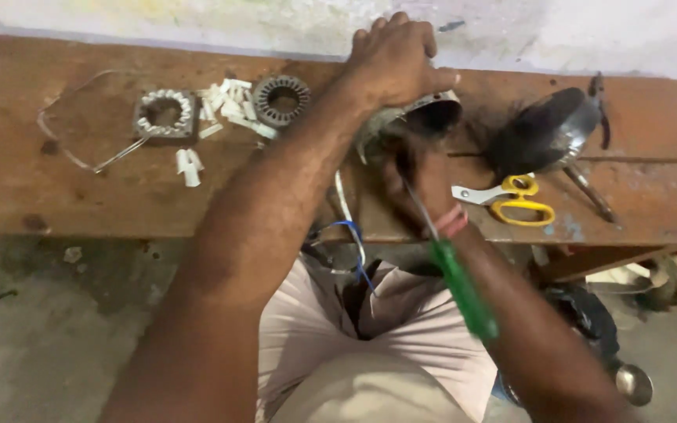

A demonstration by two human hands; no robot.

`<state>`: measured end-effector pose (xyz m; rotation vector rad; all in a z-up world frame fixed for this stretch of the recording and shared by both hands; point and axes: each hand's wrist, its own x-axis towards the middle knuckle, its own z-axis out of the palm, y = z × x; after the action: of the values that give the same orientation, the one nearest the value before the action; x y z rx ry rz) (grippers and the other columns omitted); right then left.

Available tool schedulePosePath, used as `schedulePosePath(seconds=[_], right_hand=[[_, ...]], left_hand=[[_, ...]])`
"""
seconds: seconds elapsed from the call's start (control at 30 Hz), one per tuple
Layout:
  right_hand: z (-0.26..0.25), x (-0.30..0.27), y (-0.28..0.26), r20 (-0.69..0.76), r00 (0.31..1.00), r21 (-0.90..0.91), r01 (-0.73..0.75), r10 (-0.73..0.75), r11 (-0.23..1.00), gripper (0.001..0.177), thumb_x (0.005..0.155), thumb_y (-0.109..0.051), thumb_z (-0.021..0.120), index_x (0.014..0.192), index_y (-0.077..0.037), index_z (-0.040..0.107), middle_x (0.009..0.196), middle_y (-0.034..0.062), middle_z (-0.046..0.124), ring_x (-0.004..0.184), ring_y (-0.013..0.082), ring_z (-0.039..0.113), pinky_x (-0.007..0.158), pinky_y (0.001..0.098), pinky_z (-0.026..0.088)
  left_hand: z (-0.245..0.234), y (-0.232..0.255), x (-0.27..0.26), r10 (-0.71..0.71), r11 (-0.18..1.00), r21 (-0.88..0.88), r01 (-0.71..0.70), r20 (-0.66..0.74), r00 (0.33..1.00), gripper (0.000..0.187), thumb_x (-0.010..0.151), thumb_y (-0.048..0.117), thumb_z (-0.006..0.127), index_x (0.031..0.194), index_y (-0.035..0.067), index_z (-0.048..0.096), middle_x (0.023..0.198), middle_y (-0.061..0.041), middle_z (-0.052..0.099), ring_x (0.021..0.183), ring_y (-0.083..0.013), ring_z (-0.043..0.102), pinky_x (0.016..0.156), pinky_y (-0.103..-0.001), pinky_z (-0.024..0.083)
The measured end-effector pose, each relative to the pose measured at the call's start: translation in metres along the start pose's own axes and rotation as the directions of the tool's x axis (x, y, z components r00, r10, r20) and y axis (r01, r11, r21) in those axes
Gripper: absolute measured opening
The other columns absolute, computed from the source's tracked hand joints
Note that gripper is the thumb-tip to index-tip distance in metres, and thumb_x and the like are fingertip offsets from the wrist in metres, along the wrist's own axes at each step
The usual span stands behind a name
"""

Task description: The person disassembles a cylindrical electrical component using a metal rod and screwdriver, then inserts small white plastic pieces into a circular metal part. The person uses a metal rod to push out an inner component, a screwdriver to pry parts, and hands to place plastic pieces into slots.

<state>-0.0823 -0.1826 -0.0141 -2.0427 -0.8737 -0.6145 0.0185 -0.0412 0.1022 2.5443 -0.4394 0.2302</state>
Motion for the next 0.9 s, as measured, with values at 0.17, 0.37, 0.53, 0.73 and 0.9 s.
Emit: schedulePosePath(seconds=[0.17, 0.37, 0.53, 0.73, 0.9], right_hand=[[-0.004, 0.002, 0.003, 0.013, 1.0, -0.18, -0.012, 0.015, 0.984, 0.031, 0.087, -0.004, 0.063, 0.117, 0.002, 0.069, 0.096, 0.025, 0.069, 0.087, 0.0446, 0.066, 0.074, 0.0474, 0.053], [-0.001, 0.015, -0.002, -0.01, 0.988, -0.025, -0.155, 0.154, 0.988, 0.027, 0.09, -0.007, 0.062, 0.115, 0.001, 0.068, 0.096, 0.022, 0.071, 0.087, 0.0394, 0.069, 0.075, 0.0446, 0.055], [-0.004, 0.017, -0.004, -0.003, 0.999, -0.111, -0.046, 0.046, 0.993, 0.026, 0.092, -0.009, 0.062, 0.116, 0.001, 0.066, 0.099, 0.0209, 0.071, 0.088, 0.0377, 0.07, 0.077, 0.0438, 0.055], [-0.004, 0.002, 0.01, -0.002, 0.984, 0.026, -0.176, 0.176, 0.984, 0.026, 0.092, -0.01, 0.064, 0.116, 0.001, 0.064, 0.101, 0.0211, 0.069, 0.09, 0.0393, 0.068, 0.077, 0.0454, 0.054], [-0.004, 0.005, 0.004, -0.029, 0.997, -0.161, 0.06, -0.065, 0.985, 0.029, 0.084, -0.008, 0.066, 0.113, -0.001, 0.064, 0.102, 0.0243, 0.065, 0.091, 0.045, 0.061, 0.079, 0.0504, 0.05]], left_hand=[[-0.002, 0.002, 0.001, -0.007, 1.0, -0.022, 0.008, 0.043, 0.999, 0.062, 0.076, 0.062, 0.079, 0.115, 0.014, 0.071, 0.126, -0.012, 0.061, 0.123, -0.0313, 0.054, 0.105, -0.054, 0.039], [0.003, -0.004, -0.002, 0.043, 0.999, -0.019, -0.044, -0.013, 0.999, 0.06, 0.075, 0.062, 0.079, 0.111, 0.014, 0.072, 0.123, -0.014, 0.062, 0.121, -0.0344, 0.054, 0.103, -0.053, 0.04], [-0.003, -0.004, -0.004, 0.058, 0.997, -0.051, -0.059, -0.027, 0.998, 0.057, 0.074, 0.06, 0.08, 0.108, 0.015, 0.073, 0.119, -0.012, 0.063, 0.119, -0.0333, 0.055, 0.099, -0.053, 0.041], [0.001, -0.002, 0.0, 0.043, 0.999, -0.009, -0.043, -0.012, 0.999, 0.054, 0.077, 0.059, 0.079, 0.107, 0.015, 0.072, 0.119, -0.012, 0.063, 0.118, -0.0318, 0.056, 0.101, -0.053, 0.041], [-0.001, -0.004, -0.001, 0.061, 0.997, -0.043, -0.061, -0.022, 0.998, 0.054, 0.074, 0.057, 0.081, 0.106, 0.015, 0.073, 0.118, -0.012, 0.062, 0.118, -0.0323, 0.055, 0.099, -0.052, 0.041]])
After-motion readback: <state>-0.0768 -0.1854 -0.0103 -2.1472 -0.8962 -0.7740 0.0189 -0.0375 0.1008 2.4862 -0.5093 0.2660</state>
